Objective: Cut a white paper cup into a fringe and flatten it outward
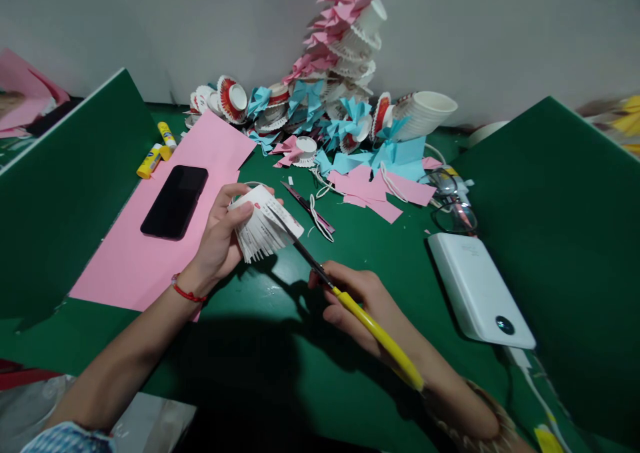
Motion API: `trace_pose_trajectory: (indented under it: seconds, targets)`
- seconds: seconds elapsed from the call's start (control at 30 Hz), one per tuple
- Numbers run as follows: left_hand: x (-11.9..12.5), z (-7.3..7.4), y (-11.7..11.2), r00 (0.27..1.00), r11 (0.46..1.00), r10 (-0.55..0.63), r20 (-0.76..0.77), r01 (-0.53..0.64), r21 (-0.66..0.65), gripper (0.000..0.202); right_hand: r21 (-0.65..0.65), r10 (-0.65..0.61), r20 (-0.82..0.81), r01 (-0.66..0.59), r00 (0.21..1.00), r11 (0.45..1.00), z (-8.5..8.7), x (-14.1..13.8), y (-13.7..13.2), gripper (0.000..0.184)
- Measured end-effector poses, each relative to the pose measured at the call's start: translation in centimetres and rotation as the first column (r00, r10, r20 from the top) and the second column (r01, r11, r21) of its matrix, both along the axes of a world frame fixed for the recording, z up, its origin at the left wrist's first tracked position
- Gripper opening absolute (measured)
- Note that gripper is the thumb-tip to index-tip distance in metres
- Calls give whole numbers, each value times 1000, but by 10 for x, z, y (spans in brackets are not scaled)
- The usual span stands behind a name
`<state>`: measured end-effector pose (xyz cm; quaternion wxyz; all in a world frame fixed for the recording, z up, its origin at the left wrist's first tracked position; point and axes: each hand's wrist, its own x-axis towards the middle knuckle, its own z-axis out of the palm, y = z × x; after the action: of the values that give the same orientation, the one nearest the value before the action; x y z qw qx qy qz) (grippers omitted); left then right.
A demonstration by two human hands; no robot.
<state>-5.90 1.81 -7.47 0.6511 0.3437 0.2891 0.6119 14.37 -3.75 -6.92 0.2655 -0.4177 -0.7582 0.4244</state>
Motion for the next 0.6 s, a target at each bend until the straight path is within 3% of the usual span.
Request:
trace_pose_trajectory:
  seconds: [0.6]
  targets:
    - [0,1,0,999,1000,8,-37,-7,6,31,41,-76,38,74,996,996,-1,-2,-2,49]
